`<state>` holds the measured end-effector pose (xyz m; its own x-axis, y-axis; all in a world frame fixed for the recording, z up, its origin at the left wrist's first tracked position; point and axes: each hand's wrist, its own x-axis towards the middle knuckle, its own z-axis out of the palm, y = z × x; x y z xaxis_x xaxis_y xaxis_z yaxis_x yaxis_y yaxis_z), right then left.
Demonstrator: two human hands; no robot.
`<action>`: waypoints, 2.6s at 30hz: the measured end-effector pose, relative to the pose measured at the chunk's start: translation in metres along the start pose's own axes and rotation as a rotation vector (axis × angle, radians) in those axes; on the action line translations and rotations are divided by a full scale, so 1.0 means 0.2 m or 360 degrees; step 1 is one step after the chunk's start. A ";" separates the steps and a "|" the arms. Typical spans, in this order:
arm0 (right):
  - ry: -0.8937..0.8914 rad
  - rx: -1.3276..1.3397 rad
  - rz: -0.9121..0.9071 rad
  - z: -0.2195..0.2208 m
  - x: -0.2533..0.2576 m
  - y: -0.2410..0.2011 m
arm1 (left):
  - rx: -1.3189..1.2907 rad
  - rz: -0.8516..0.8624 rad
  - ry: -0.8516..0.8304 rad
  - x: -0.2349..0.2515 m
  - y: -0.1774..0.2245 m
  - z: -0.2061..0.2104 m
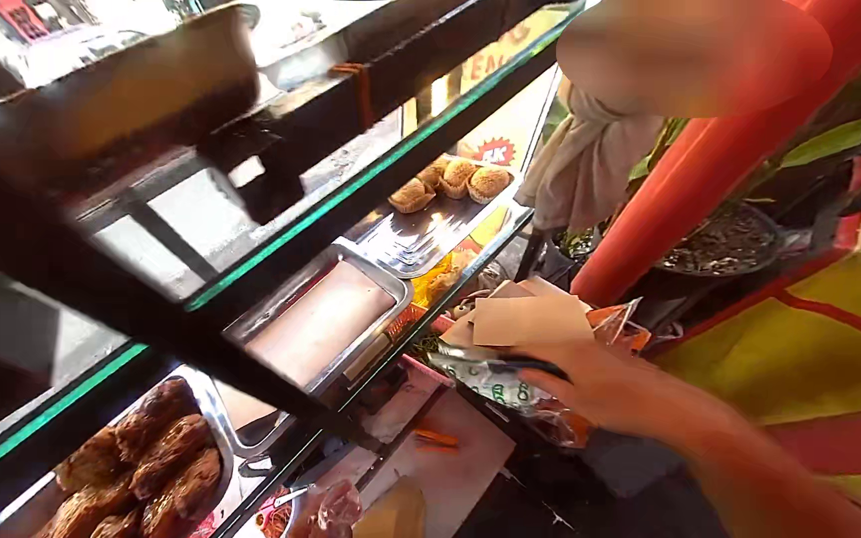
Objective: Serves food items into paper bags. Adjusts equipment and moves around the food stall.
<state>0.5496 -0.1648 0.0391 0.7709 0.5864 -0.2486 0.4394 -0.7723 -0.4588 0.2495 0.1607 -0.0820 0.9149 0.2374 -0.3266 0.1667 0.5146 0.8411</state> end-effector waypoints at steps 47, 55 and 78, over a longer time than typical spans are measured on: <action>-0.0429 0.0353 -0.0483 -0.10 0.80 0.43 | -0.0094 -0.0473 0.0461 1.30 -0.31 0.58; -0.0602 -0.0124 -0.0519 -0.15 0.83 0.32 | -0.0130 -0.0557 0.0236 1.32 -0.33 0.60; -0.0585 -0.0020 -0.0724 -0.18 1.01 0.36 | -0.0857 -0.0515 0.0191 1.32 -0.38 0.51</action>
<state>0.7528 -0.1109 -0.0127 0.2937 0.9044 -0.3096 0.6961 -0.4243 -0.5792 0.5162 0.0999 -0.1874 0.7966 0.0751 -0.5999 0.1908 0.9103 0.3673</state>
